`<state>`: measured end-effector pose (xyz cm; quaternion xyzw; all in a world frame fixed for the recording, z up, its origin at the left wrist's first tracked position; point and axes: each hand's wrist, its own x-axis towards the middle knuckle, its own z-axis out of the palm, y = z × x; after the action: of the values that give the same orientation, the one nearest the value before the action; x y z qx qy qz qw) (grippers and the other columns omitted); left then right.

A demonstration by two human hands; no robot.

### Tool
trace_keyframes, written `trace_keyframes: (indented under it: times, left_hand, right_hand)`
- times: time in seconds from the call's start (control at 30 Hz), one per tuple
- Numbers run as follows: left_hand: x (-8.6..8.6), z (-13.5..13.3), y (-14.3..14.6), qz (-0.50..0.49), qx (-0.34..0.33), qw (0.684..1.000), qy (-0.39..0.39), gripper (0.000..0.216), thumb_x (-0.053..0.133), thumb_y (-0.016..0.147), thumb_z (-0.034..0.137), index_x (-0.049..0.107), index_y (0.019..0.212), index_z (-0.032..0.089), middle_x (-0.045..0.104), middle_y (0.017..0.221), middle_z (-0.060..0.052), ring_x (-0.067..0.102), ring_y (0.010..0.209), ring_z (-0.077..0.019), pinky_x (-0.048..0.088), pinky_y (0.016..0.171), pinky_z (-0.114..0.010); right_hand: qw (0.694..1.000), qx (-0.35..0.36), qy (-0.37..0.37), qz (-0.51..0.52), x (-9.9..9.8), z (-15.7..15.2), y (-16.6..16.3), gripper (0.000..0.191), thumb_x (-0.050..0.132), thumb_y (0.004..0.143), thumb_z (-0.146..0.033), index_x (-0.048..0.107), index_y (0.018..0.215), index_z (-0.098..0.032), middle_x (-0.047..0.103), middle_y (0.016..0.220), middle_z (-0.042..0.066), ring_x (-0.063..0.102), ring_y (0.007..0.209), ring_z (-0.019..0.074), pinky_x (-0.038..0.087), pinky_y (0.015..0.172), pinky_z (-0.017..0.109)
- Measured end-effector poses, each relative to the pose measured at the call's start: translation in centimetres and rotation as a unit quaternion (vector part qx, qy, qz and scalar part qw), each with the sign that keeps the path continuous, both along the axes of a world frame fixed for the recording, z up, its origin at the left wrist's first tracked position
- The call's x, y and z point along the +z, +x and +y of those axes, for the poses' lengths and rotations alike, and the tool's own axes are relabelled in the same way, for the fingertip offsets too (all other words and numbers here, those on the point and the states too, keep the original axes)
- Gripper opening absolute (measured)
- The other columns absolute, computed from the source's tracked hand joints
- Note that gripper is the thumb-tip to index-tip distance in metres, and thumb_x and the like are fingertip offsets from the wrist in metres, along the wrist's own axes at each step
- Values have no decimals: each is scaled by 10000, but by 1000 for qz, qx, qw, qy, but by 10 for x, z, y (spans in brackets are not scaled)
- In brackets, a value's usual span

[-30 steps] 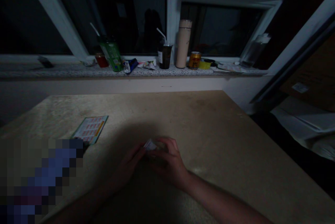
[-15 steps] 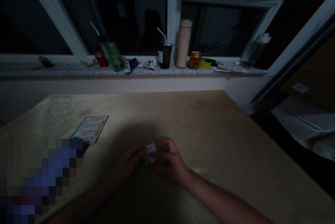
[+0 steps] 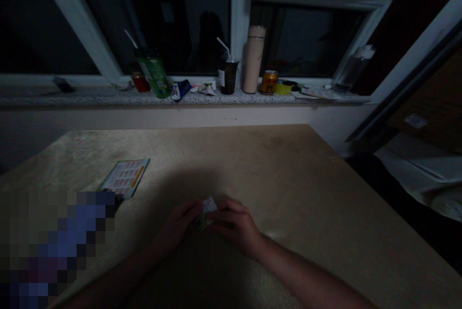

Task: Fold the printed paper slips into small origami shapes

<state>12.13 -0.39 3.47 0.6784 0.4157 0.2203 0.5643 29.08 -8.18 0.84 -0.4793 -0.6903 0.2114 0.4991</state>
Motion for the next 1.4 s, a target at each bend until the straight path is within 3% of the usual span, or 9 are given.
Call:
trace_keyframes:
  times: [0.23,0.43,0.57,0.83,0.93,1.0,1.17,1.4]
  left_hand:
    - [-5,0,-1,-10,-36,998,45,252,472,848,380,623,797,184,627,760,4,573,766,-186,421,698,-246]
    - [-5,-1,-2,-33,-91,995,24,269,453,864,354,652,825,177,687,780,-6,624,766,-191,433,727,-253]
    - [-7,0,-2,-34,-105,994,16,295,441,870,365,662,880,170,709,762,-15,648,743,-194,447,725,-261]
    - [-3,-4,-5,-12,-105,993,44,397,398,904,422,697,793,186,719,794,-19,643,812,-200,434,792,-262]
    - [-2,-5,-4,-21,-133,991,16,324,509,840,432,696,889,172,717,810,-27,646,785,-206,451,724,-255]
    - [0,-6,-2,-7,-135,991,11,299,561,804,421,690,904,171,715,805,-25,645,756,-203,451,666,-243]
    - [5,-7,1,10,-110,993,47,289,509,845,394,690,768,182,704,727,-4,640,719,-184,435,661,-229]
    - [1,-6,-1,16,-93,995,44,297,508,851,403,706,802,188,715,716,2,651,704,-188,428,661,-226]
  right_hand:
    - [998,-35,-20,41,7,2,-1,207,584,849,-382,720,886,-231,622,773,44,601,718,166,493,611,280]
    - [992,-90,-62,70,8,1,-1,225,627,803,-362,655,958,-200,672,861,62,625,778,182,499,671,288]
    - [988,-107,-75,80,7,2,-2,153,627,793,-345,638,787,-192,658,722,29,615,680,157,483,612,257]
    - [978,-130,-85,138,4,3,-4,183,621,792,-343,630,691,-191,651,638,13,600,600,141,465,558,238]
    - [975,-140,-96,146,5,3,-5,209,619,788,-359,617,661,-194,634,618,6,581,577,135,451,530,233]
    - [972,-143,-105,155,5,3,-7,196,624,780,-362,620,678,-196,631,635,7,579,589,137,447,529,235]
    - [963,-118,-124,208,5,4,-9,218,634,771,-348,618,936,-207,563,614,-27,527,529,119,399,470,219]
    - [964,-114,-129,204,7,4,-9,186,619,787,-359,627,884,-201,573,619,-16,549,552,126,420,490,224]
